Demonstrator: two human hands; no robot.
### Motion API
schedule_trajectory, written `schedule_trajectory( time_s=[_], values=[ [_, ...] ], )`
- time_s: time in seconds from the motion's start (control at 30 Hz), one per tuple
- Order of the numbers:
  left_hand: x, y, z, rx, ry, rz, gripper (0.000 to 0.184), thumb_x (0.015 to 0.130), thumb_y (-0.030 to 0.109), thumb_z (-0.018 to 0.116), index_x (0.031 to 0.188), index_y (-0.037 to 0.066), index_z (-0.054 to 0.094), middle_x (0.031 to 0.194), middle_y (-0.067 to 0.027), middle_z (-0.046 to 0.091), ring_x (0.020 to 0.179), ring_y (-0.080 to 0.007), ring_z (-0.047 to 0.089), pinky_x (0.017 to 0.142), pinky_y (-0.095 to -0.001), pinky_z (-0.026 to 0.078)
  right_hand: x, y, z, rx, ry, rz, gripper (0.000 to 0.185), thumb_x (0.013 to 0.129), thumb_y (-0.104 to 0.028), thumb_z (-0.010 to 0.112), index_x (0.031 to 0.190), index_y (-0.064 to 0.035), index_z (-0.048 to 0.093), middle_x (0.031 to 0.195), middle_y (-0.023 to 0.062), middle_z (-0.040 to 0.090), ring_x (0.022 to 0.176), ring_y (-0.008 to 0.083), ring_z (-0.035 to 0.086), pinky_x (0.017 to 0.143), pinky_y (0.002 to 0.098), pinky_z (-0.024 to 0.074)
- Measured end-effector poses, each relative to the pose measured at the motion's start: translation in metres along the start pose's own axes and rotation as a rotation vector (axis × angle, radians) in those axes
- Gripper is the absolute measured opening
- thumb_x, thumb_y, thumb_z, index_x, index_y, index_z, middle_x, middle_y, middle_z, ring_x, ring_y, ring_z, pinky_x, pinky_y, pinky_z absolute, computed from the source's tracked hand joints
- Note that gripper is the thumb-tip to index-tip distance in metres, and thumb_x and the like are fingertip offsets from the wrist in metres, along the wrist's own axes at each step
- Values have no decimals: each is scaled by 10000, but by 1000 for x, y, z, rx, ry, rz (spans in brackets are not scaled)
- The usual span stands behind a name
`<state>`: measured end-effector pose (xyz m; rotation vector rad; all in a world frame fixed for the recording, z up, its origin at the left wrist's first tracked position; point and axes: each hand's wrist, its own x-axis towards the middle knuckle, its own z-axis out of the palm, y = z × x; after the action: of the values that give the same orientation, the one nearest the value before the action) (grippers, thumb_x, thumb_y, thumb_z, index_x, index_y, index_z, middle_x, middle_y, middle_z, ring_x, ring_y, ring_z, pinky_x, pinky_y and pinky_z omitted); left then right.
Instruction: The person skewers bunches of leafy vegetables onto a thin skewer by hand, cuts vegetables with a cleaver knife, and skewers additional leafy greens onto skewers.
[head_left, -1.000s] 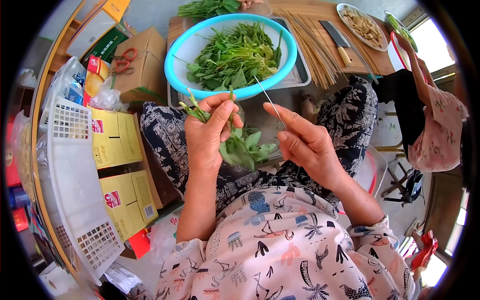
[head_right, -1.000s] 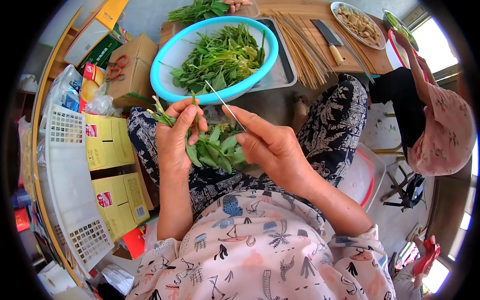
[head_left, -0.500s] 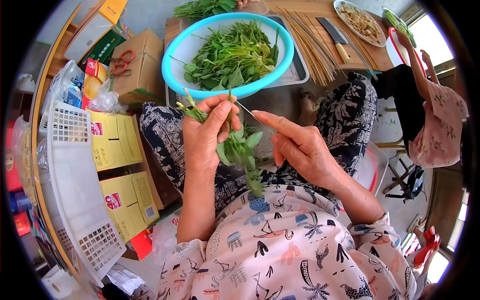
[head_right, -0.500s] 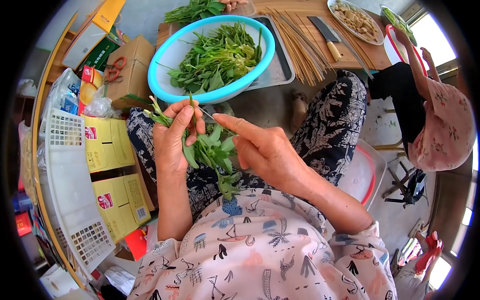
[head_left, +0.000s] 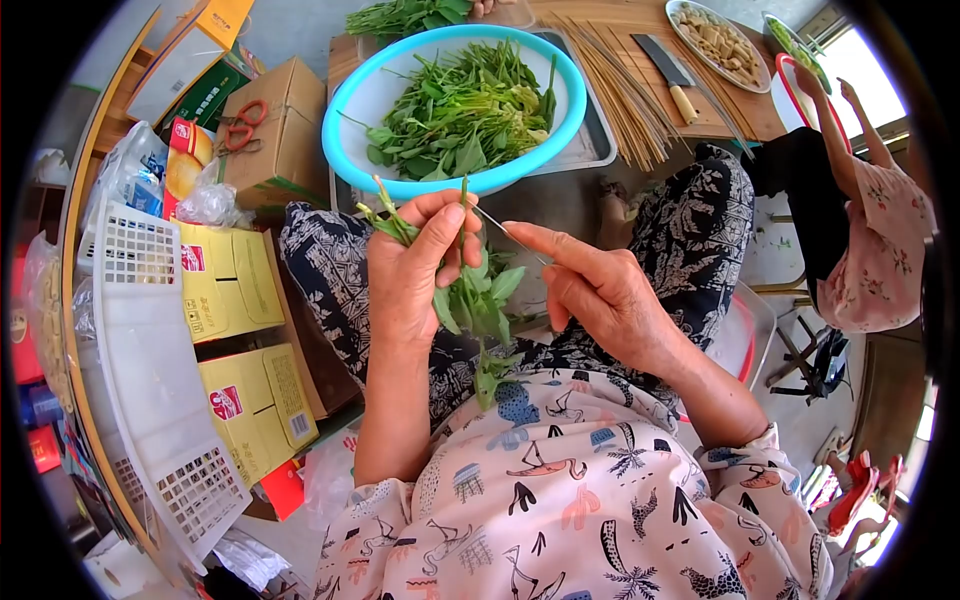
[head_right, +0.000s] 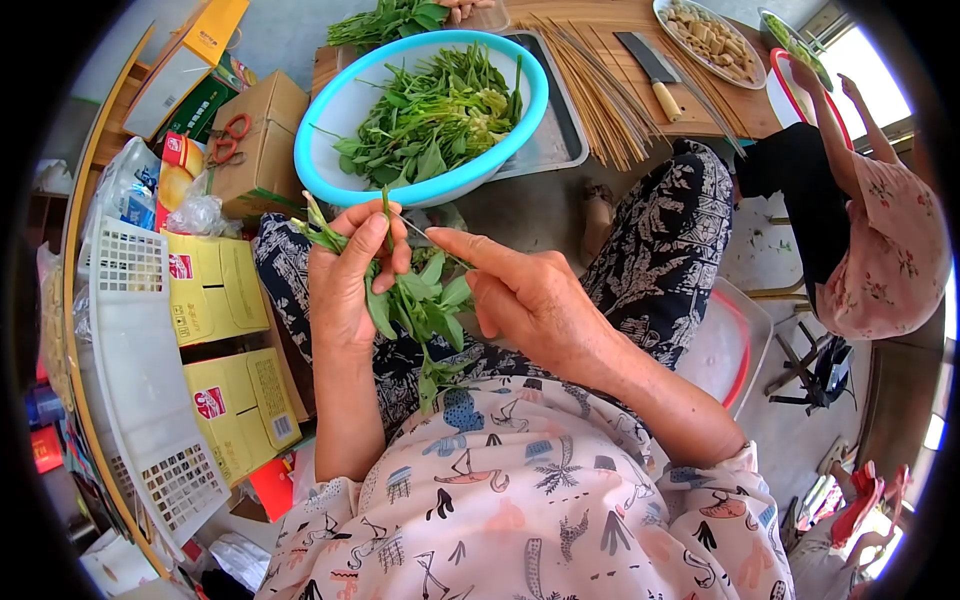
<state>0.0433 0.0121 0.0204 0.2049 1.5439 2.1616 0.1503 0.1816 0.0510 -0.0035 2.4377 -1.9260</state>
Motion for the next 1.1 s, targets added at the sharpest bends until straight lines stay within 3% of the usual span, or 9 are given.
schedule_trajectory(
  time_s=[0.57,0.83,0.93,1.1],
  values=[
    [-3,3,3,47,-26,8,216,878,181,627,973,-14,625,789,-43,630,564,-86,554,414,-169,315,0,0,-1,-4,8,7,415,881,0,432,1291,-11,493,568,53,503,524,107,499,548,265,448],
    [-2,-5,12,82,-84,-40,174,858,137,648,950,-10,635,818,-44,640,614,-78,570,421,-169,311,10,3,1,33,19,101,162,918,-78,464,1008,1,572,559,40,531,526,77,505,497,259,402],
    [4,-19,11,343,-45,277,87,841,58,661,892,0,622,824,-27,626,731,-69,556,673,-214,448,18,16,1,197,51,171,138,935,-108,478,964,-11,571,573,7,535,530,49,480,494,220,374],
    [6,-17,5,455,0,209,98,852,85,655,888,6,610,767,2,597,668,-59,513,612,-215,422,30,23,-3,419,148,140,122,939,-129,531,960,-14,566,626,-12,557,551,20,461,495,174,346]
  ],
)
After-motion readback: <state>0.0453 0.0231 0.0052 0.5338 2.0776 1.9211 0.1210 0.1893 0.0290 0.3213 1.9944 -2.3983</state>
